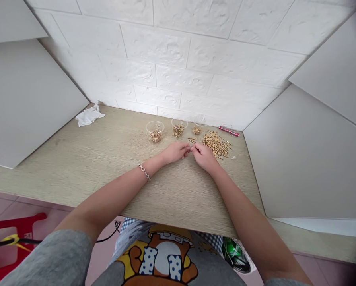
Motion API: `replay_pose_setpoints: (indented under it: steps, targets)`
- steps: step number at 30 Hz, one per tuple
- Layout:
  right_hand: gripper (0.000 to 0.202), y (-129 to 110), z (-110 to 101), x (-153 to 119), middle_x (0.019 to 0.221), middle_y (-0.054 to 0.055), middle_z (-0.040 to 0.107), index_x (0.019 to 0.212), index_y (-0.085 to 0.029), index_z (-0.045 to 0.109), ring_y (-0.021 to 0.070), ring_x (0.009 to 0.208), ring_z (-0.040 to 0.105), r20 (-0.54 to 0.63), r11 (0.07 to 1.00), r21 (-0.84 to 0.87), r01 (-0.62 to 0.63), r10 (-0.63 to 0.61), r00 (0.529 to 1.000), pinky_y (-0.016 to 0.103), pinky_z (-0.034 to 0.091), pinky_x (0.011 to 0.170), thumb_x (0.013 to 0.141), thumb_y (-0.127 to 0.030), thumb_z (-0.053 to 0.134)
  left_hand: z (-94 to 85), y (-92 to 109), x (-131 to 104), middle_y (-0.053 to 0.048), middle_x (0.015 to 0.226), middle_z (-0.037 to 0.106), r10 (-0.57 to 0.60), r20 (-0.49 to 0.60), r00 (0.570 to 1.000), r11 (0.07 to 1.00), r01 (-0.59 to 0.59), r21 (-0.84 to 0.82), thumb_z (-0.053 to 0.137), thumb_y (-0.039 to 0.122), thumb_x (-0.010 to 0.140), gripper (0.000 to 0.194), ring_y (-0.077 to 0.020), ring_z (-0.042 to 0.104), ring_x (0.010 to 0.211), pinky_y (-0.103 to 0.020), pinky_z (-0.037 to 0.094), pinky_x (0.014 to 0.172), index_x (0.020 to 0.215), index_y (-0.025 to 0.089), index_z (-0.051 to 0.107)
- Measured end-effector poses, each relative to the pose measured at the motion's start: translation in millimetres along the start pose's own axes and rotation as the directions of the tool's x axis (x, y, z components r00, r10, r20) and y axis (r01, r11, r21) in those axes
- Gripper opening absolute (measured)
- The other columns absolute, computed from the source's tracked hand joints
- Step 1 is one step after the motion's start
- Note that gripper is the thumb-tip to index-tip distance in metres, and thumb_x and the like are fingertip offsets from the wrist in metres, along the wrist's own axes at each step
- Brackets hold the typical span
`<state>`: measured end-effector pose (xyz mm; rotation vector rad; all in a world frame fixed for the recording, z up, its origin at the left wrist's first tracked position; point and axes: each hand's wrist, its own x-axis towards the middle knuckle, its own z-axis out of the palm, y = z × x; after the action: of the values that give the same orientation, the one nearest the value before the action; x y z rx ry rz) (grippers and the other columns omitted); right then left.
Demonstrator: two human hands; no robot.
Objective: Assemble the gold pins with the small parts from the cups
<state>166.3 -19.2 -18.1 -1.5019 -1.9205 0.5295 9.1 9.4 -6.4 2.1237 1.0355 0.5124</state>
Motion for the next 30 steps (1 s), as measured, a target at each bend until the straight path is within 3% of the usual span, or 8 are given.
replay_pose_setpoints:
  steps: [8, 22, 30]
  targets:
    - [0.021, -2.8, 0.8, -0.1, 0.069, 0.003, 0.058, 0.068, -0.019, 0.055, 0.0159, 0.067, 0.050, -0.019, 0.997, -0.071, 0.000, -0.001, 1.000, 0.026, 0.032, 0.061, 0.081, -0.024, 0.040, 0.5, 0.1, 0.1, 0.002, 0.057, 0.056, 0.000, -0.014, 1.000, 1.000, 0.000, 0.025, 0.036, 0.027, 0.085, 0.026, -0.0106, 0.052, 0.057, -0.023, 0.041, 0.061, 0.068, 0.017, 0.052]
    - [0.022, -4.7, -0.3, 0.1, 0.065, 0.001, 0.055, 0.063, -0.019, 0.051, 0.0145, 0.064, 0.048, -0.009, 0.999, -0.052, -0.003, 0.002, 1.000, 0.025, 0.031, 0.060, 0.080, -0.022, 0.038, 0.1, 1.4, -0.4, 0.002, 0.060, 0.057, 0.011, 0.001, 1.000, 1.000, -0.011, 0.023, 0.035, 0.027, 0.085, 0.026, -0.0099, 0.052, 0.056, -0.022, 0.041, 0.062, 0.069, 0.017, 0.053]
    - [0.032, -3.3, -0.2, 1.1, 0.061, 0.002, 0.054, 0.061, -0.019, 0.049, 0.0154, 0.061, 0.048, -0.020, 0.999, -0.045, 0.006, -0.007, 1.000, 0.026, 0.031, 0.057, 0.086, -0.033, 0.037, 2.4, 1.3, -1.0, 0.000, 0.064, 0.059, 0.055, -0.002, 0.998, 0.996, -0.055, 0.065, 0.035, 0.025, 0.085, 0.024, -0.0128, 0.054, 0.064, -0.025, 0.042, 0.066, 0.075, 0.017, 0.055]
